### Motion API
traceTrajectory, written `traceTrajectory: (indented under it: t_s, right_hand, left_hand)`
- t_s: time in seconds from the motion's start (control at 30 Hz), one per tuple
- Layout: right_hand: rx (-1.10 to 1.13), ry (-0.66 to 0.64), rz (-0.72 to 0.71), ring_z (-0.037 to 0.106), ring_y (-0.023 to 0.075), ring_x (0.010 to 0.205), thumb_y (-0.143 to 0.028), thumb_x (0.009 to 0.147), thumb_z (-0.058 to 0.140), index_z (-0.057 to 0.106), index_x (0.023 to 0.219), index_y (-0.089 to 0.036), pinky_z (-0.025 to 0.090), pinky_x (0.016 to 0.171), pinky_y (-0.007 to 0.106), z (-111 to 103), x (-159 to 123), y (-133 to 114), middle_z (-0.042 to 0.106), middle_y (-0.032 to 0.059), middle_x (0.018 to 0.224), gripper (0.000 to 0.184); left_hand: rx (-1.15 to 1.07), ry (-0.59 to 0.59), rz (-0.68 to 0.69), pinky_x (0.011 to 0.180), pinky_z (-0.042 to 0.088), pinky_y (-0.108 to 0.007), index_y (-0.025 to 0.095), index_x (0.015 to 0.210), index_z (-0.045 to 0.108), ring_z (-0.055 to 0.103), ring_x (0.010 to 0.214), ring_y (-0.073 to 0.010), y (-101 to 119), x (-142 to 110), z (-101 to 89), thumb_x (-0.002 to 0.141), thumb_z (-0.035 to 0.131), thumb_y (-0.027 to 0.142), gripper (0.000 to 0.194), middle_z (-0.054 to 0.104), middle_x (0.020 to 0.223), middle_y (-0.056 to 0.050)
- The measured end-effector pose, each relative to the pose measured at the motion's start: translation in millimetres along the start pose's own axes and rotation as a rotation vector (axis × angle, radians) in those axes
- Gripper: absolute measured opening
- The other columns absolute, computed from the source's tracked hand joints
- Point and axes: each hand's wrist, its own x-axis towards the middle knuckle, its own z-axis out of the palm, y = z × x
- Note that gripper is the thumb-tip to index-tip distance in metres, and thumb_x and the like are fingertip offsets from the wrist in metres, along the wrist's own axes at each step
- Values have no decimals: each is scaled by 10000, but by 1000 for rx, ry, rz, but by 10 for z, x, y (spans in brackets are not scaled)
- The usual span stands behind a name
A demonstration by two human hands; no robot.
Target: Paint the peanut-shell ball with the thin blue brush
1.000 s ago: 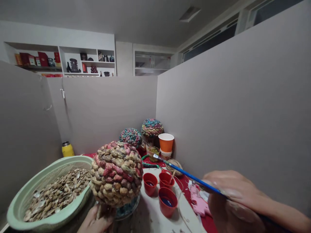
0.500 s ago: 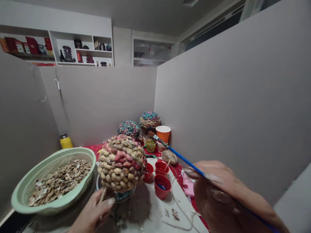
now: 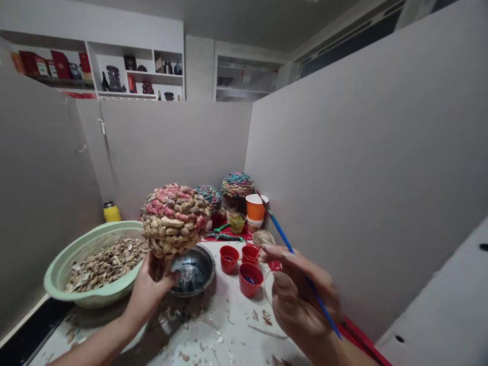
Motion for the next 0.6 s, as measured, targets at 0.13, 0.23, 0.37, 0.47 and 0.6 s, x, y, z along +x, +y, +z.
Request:
traceTrajectory:
  t_s: [0.13,0.23,0.37,0.47,0.6]
  right_hand:
    - [268,76,353,796,172,979,-251,928,763,664,1240,-287,662,822,302,387,60,-173,800,64,1217,329]
    - [423,105,597,774,199,1079,-316,883,809,646,1201,-281,642,923,347,632,-16,-179,795,71,1211,360]
    - [538,102,825,752,220,1133,-426,839,828,608,1199,-271,603,1020,400,875,-143,-83,766,88,1263,450]
    - [548,66,884,746,241,1146,-457,799,851,613,1187,-251,595,1030,420,975,-198,6,770,105,1240,500]
    - [551,28,905,738,243,1169,-458,799,853,627,1188,-242,587,1032,405,1006,-236,71,778,107,1226,499]
  left_hand:
    - [3,97,70,1005,464,-389,223,1044,668,638,1163,-317,46,91,98,611,930,280,509,754,1126,-71]
    - [-32,131,103,928,482,-360,222,1045,652,649,1047,-269,116,181,236,655,915,284,474,738,1087,-48]
    - [-143,99,108,853,527,-347,211,1085,670,662,977,-243,218,271,435,678,911,346,492,726,1055,-39]
    - [-234,13,76,781,567,-343,211,1062,697,681,923,-234,273,302,527,678,920,412,487,727,1012,-28]
    - [-307,-92,35,713,572,-309,188,958,729,674,780,-190,323,322,569,665,943,402,421,723,869,-4]
